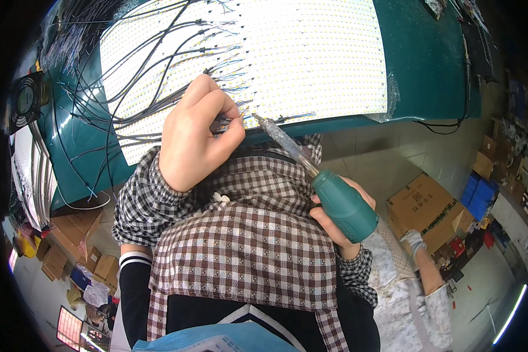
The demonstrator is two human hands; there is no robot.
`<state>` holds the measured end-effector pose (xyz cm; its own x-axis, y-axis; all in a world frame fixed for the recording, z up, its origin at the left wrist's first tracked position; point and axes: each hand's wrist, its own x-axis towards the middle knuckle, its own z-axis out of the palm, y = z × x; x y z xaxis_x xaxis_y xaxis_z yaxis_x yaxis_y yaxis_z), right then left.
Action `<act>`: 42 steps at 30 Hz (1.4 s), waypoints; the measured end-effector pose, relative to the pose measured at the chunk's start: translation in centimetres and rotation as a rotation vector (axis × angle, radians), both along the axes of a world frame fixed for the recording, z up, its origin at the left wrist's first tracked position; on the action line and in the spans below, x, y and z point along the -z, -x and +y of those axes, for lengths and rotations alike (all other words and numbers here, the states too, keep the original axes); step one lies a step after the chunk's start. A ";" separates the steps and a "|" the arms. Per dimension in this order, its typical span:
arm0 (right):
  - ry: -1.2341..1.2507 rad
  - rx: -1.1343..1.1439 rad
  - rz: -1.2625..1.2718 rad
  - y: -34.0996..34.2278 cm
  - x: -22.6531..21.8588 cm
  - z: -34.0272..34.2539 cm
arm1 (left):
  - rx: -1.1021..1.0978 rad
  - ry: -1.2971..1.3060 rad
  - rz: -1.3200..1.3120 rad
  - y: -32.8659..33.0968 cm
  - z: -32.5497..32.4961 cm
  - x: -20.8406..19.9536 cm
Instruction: The person uses a soldering iron to attach wires to a large LED panel. They repeatedly heat the connection points and apply solder to secure the wires to the board.
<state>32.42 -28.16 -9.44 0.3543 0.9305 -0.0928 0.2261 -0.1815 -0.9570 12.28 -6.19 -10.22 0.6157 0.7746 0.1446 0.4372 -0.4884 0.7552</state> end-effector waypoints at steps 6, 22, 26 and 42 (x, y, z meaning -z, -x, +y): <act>0.007 -0.068 -0.083 -0.3 -0.2 0.2 | -0.003 -0.009 0.005 0.0 -0.1 0.0; 0.032 0.058 0.219 0.2 -0.1 -0.6 | 0.026 0.023 -0.076 0.5 0.2 0.4; 0.074 0.079 0.261 -0.1 0.1 -1.6 | 0.069 0.082 -0.125 0.5 0.1 0.4; 0.062 0.166 0.212 0.6 -0.3 -1.2 | -0.009 -0.046 -0.024 -0.2 -0.3 0.6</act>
